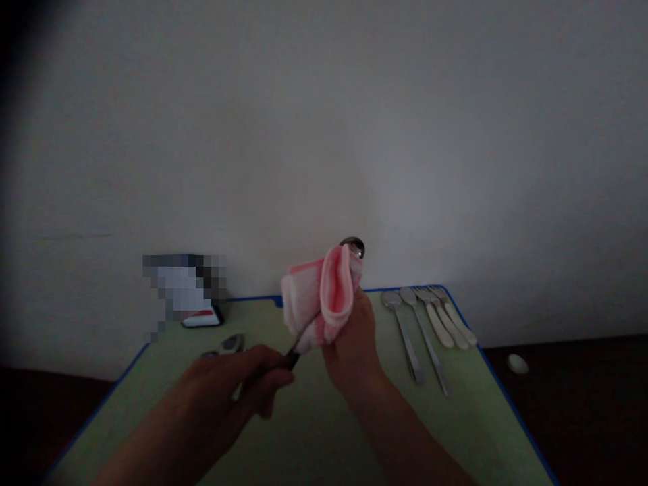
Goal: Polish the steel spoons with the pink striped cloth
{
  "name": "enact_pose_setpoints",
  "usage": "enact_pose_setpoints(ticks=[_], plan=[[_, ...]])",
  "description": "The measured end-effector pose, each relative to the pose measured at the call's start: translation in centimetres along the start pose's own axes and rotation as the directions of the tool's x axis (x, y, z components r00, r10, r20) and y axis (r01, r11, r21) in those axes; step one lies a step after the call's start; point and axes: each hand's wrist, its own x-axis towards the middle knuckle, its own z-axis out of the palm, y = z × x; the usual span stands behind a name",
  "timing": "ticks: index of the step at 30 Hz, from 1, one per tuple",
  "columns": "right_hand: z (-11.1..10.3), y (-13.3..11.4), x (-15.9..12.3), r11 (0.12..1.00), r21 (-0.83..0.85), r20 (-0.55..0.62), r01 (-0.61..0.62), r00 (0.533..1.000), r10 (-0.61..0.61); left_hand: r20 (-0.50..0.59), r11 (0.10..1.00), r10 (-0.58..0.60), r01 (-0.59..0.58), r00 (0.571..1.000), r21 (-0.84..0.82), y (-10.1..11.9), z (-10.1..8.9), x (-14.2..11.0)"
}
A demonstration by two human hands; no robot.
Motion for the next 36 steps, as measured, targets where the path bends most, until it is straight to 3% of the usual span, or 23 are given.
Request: enact_pose_setpoints(ticks=[3,5,7,10,12,14,16,19,22,28,34,36], plan=[[1.6,-0.1,-1.0,0.954,0.292,-0.113,-0.066,0.988,0.103,-0.08,1.0,0.019,-0.019,0.997,-0.007,0.2,0.8,0.4],[2.2,0.1,-1.2,0.883,0.459,-0.081,-0.099,0.985,0.153,-0.105,1.0,0.008,-0.008,0.994,-0.006,0.1,0.9,0.5],[2.1,0.2,-1.0,0.853,0.51,-0.039,-0.113,0.987,0.154,-0.105,0.999,-0.032,0.032,0.994,-0.002,-0.3,0.5,0.4],[0.6,0.2,-0.2,0.946,0.32,-0.052,-0.054,0.996,0.074,-0.089,0.997,-0.072,0.069,0.993,-0.036,-0.8,-0.5,0.2],[-1.3,-0.1,0.5,0.998,-0.044,0.003,0.047,0.999,-0.047,-0.14,0.992,-0.111,0.101,0.984,-0.073,-1.0,-1.3,0.1],[-3.3,-0.6,0.9,0.911,-0.38,0.221,0.159,0.972,-0.078,-0.226,0.983,-0.168,0.146,0.959,-0.113,-1.2,-1.9,-0.1],[-5.0,-1.2,1.1,0.801,-0.549,0.429,0.241,0.903,0.022,-0.312,0.971,-0.218,0.174,0.925,-0.164,-1.5,-2.1,-0.3],[-5.7,-2.1,0.7,0.727,-0.602,0.607,0.329,0.781,0.149,-0.326,0.961,-0.238,0.175,0.915,-0.213,-2.0,-1.8,-0.4],[-5.0,-2.6,-0.1,0.717,-0.591,0.675,0.369,0.713,0.19,-0.196,0.977,-0.175,0.147,0.965,-0.152,-2.5,-1.0,-0.5],[-4.2,-3.0,-1.2,0.701,-0.609,0.689,0.371,0.686,0.236,-0.02,0.998,-0.054,0.053,0.998,-0.032,-2.7,-0.5,-1.1],[-5.2,-3.1,-0.8,0.728,-0.591,0.742,0.346,0.587,0.323,0.041,0.998,-0.038,0.036,0.998,0.045,-2.8,-2.2,-2.1],[-5.9,-3.3,-0.7,0.742,-0.598,0.733,0.302,0.581,0.354,0.028,0.996,-0.055,0.053,0.998,0.069,-3.1,-2.9,-2.5]])
